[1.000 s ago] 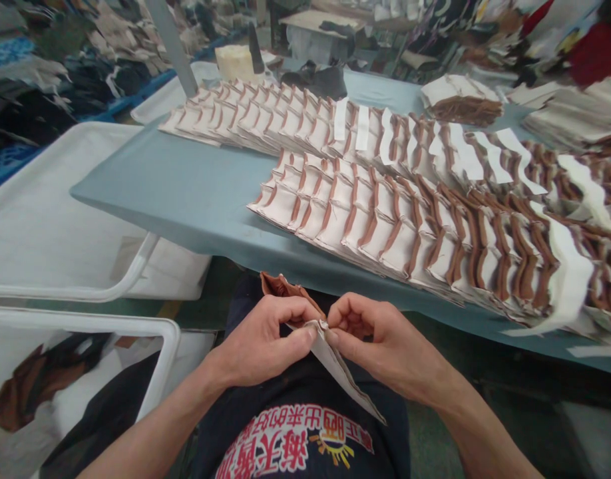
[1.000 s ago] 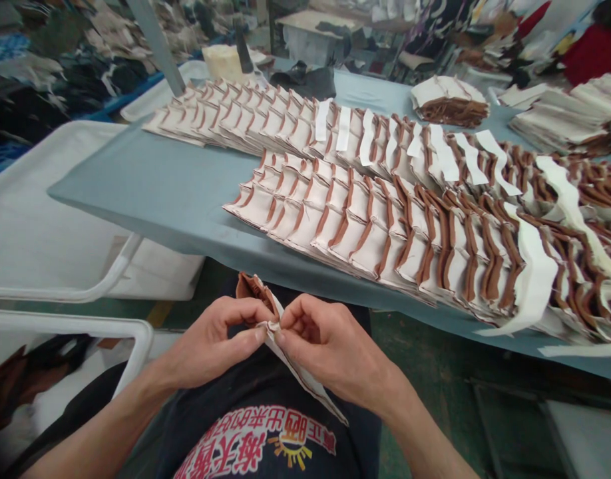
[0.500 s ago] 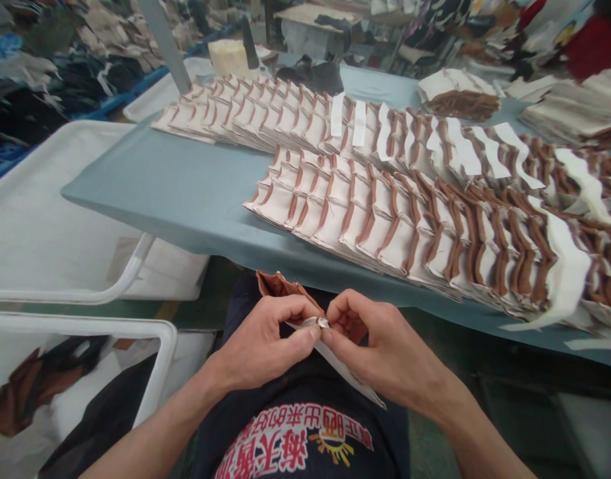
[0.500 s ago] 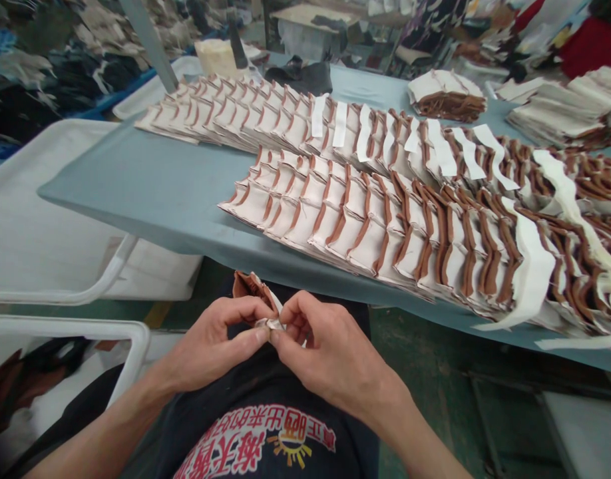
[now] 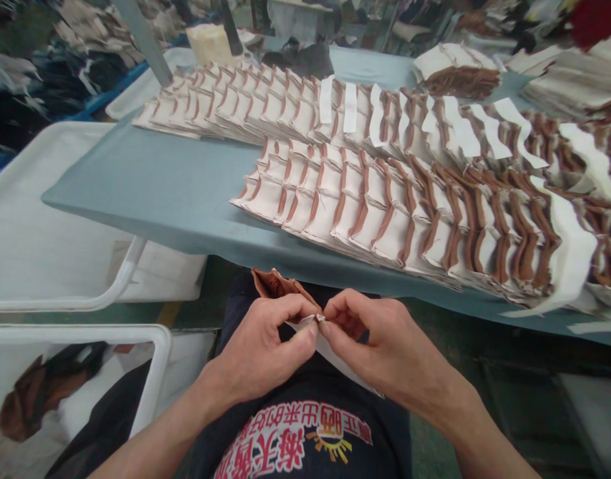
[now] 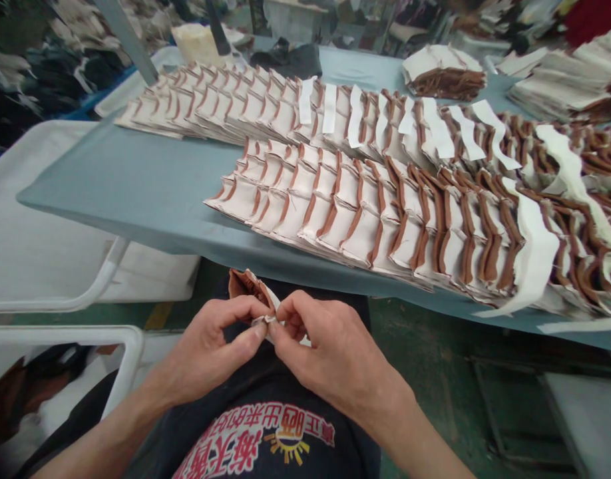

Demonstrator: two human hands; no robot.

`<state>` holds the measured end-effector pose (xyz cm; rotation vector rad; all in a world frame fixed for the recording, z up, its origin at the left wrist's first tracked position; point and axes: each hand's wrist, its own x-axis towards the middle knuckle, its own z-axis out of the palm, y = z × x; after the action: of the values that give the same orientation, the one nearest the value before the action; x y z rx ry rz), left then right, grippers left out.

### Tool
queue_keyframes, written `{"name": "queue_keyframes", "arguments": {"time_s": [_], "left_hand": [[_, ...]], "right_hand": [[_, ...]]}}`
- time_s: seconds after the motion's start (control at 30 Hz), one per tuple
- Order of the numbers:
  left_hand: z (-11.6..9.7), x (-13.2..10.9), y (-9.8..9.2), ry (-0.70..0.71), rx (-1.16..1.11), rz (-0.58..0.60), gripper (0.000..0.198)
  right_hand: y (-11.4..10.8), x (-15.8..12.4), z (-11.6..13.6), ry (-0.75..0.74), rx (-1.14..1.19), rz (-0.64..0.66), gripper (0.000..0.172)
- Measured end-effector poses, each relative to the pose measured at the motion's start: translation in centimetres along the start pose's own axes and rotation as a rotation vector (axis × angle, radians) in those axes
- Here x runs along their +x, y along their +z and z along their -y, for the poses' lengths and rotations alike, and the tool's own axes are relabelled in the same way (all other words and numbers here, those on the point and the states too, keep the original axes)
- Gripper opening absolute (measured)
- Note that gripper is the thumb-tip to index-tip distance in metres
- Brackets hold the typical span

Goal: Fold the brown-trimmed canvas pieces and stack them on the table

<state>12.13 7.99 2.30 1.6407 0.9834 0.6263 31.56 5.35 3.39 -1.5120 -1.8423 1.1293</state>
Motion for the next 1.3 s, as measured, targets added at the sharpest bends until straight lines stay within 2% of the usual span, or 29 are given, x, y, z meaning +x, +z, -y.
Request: {"name": "queue_keyframes", "arguments": {"time_s": [0.17, 0.3, 0.47, 0.57, 0.67, 0.77, 0.9, 1.07, 1.2, 1.3], "left_hand": [[0.1, -0.1, 0.8, -0.04, -0.105, -0.098, 0.021], [0.3, -0.5, 1.2, -0.006, -0.211, -0.168, 0.022], [-0.3, -0.7, 0.1, 0.073, -0.204, -0.099, 0.023], [-1.0, -0.4, -1.2, 0.116, -0.14, -0.024, 0.024], [-1.4, 0.1, -2.3, 0.127, -0.094, 0.043, 0.028], [-1.6, 0.3, -3.0, 0.134, -0.066, 0.078, 0.03], [-1.6, 0.1, -3.5, 0.128, -0.044, 0.088, 0.028], [-1.3, 0.0, -3.7, 0.123, -0.049, 0.073, 0.027], [-0.9, -0.1, -3.7, 0.115, -0.05, 0.074, 0.028], [-0.8, -0.2, -3.8, 0.109, -0.053, 0.07, 0.029]], "right_hand": [[1.1, -0.3, 0.1, -0.01, -0.029, -0.137, 0.008], [2.6, -0.5, 0.4, -0.031, 0.075, -0.214, 0.012], [2.5, 0.0, 0.1, -0.103, 0.288, -0.159, 0.018], [1.3, 0.9, -0.4, -0.236, 0.326, -0.204, 0.002], [-0.1, 1.8, -0.7, -0.348, 0.322, -0.106, 0.013], [-1.4, 2.7, -0.2, -0.417, 0.227, 0.02, 0.009], [-2.4, 3.5, 0.7, -0.522, 0.039, 0.085, 0.011], [-2.6, 3.7, 1.2, -0.644, -0.157, 0.072, 0.013], [-2.5, 3.6, 1.7, -0.687, -0.3, 0.041, 0.017], [-2.4, 3.6, 1.9, -0.687, -0.326, 0.042, 0.019]]}}
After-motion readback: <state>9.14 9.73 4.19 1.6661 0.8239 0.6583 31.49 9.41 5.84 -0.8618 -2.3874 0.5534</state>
